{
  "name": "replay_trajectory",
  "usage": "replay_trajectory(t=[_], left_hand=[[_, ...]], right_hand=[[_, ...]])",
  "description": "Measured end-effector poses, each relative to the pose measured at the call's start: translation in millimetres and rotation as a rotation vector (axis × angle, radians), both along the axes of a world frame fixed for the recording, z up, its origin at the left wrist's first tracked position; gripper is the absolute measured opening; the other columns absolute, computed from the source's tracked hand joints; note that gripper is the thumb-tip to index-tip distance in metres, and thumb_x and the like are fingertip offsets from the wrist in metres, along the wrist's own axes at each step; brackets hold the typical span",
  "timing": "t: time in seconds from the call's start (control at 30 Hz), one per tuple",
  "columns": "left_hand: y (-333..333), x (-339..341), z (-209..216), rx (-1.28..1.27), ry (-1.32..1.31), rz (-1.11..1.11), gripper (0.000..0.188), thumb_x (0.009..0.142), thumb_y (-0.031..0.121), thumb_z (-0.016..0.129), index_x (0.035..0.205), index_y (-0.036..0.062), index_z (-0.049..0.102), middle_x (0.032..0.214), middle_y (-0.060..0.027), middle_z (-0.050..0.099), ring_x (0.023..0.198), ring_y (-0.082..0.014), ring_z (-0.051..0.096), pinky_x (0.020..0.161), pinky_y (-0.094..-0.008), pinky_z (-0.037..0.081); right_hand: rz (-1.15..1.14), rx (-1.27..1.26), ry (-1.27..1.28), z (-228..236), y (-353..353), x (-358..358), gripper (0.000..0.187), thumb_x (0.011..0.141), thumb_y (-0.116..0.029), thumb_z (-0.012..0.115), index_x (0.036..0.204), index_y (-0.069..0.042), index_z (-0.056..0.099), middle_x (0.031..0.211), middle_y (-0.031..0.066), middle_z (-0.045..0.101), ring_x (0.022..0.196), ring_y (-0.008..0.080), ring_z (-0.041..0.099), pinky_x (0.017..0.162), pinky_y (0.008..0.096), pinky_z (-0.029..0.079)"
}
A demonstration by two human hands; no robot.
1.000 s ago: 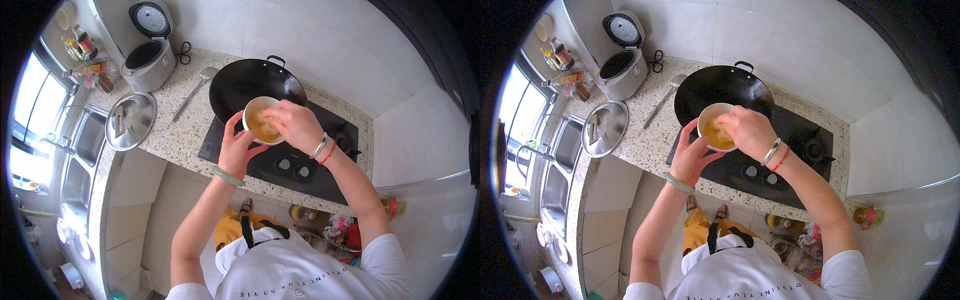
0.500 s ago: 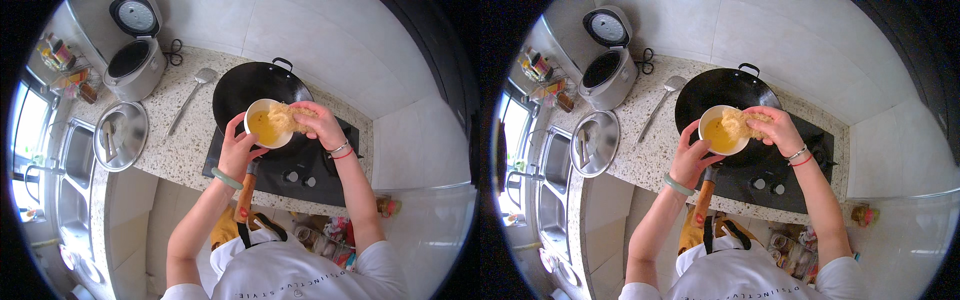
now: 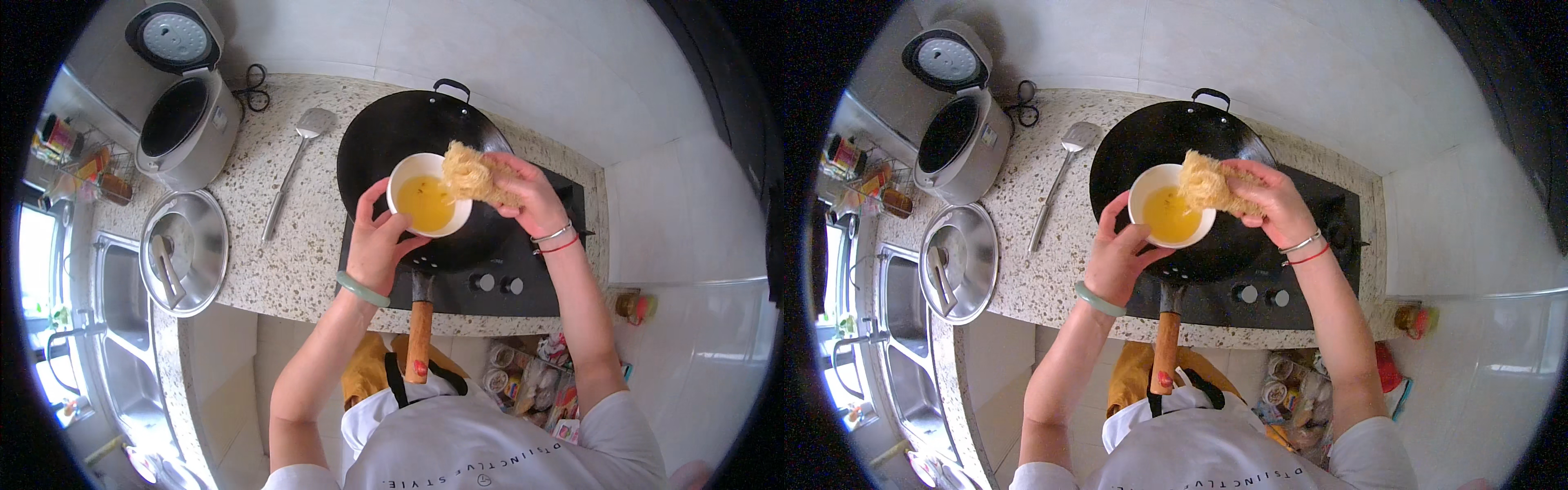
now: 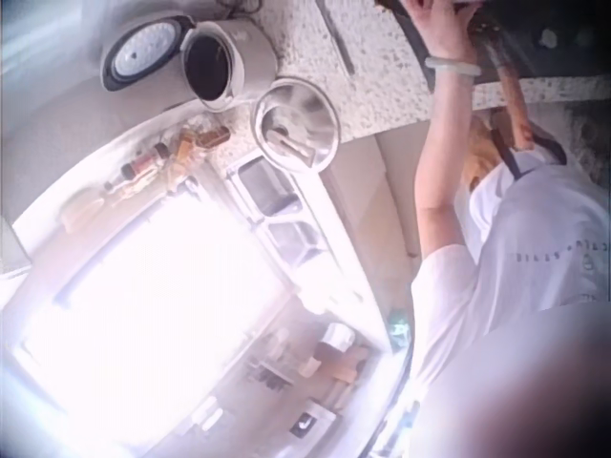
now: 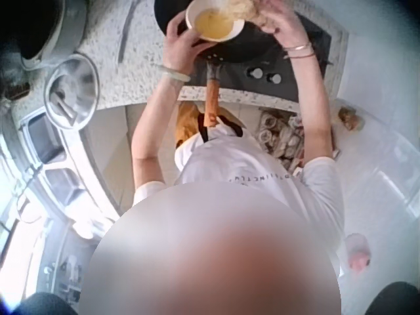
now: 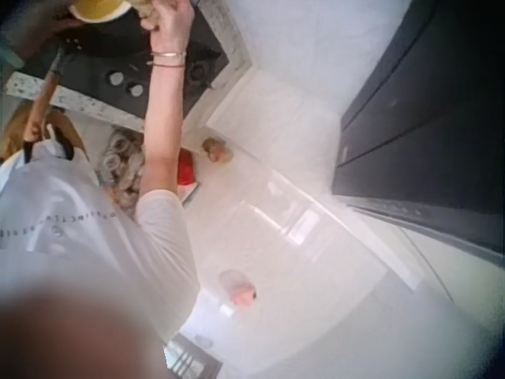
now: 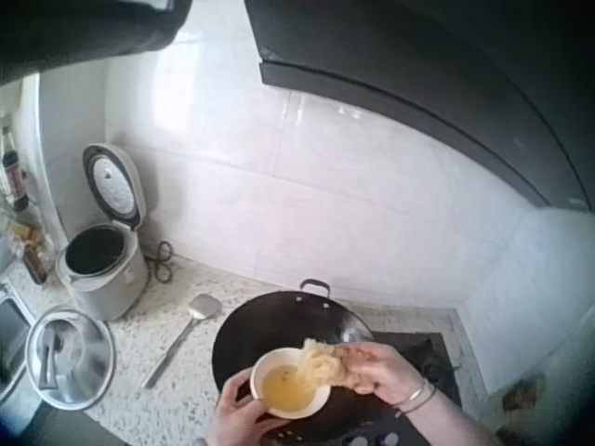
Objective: The person scrubs a black wok with a steel wool pad under running water in a double-basin sink, rinses it, and dries it with a cloth. They then wipe the wok's interior with a sponge soaked in oil from a small bowl.
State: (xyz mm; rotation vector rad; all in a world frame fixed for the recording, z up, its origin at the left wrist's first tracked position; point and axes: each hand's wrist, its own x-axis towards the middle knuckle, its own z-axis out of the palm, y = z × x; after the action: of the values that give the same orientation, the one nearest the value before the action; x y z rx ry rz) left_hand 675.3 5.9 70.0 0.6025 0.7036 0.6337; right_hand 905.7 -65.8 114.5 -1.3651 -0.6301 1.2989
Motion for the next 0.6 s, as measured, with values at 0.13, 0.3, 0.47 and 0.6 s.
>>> replay_trajectory(t=[0.13,0.3,0.47,0.6], left_hand=[[20.2,-10.7,-1.7,0.014,0.053,0.047,0.057,0.087,0.000,0.051,0.139,0.0112,0.032,0.118,-0.0142,0.058,0.103,-0.0278,0.063,0.085,-0.0468,0.057],[39.2,-23.0,-6.3,0.044,0.039,0.138,0.053,0.088,0.000,0.051,0.137,0.0123,0.034,0.114,-0.0138,0.060,0.108,-0.0245,0.061,0.088,-0.0441,0.056],[43.6,-34.0,-3.2,0.037,0.075,0.142,0.055,0.089,0.002,0.051,0.139,0.0110,0.030,0.126,-0.0150,0.052,0.113,-0.0259,0.058,0.090,-0.0449,0.055],[46.2,-40.2,1.1,0.023,0.091,0.146,0.055,0.090,0.002,0.051,0.141,0.0105,0.030,0.127,-0.0150,0.052,0.113,-0.0264,0.058,0.090,-0.0443,0.055]], right_hand=[[-0.061,-0.023,-0.231,2.2,10.1,9.8,0.028,0.090,-0.011,0.062,0.117,-0.006,0.063,0.094,0.0025,0.066,0.069,0.0100,0.059,0.050,0.0206,0.040],[0.100,0.139,-1.177,-57.9,23.4,10.8,0.018,0.088,-0.015,0.063,0.103,-0.008,0.070,0.095,0.0098,0.069,0.085,0.0230,0.067,0.078,0.0325,0.053],[0.502,0.167,-1.448,-110.5,45.3,-8.9,0.027,0.086,-0.014,0.061,0.113,-0.011,0.063,0.114,0.0106,0.058,0.102,0.0292,0.060,0.084,0.0357,0.053],[0.471,0.064,-1.757,-148.2,59.0,29.3,0.026,0.084,-0.008,0.057,0.110,-0.009,0.060,0.107,0.0127,0.054,0.095,0.0327,0.058,0.081,0.0398,0.055]])
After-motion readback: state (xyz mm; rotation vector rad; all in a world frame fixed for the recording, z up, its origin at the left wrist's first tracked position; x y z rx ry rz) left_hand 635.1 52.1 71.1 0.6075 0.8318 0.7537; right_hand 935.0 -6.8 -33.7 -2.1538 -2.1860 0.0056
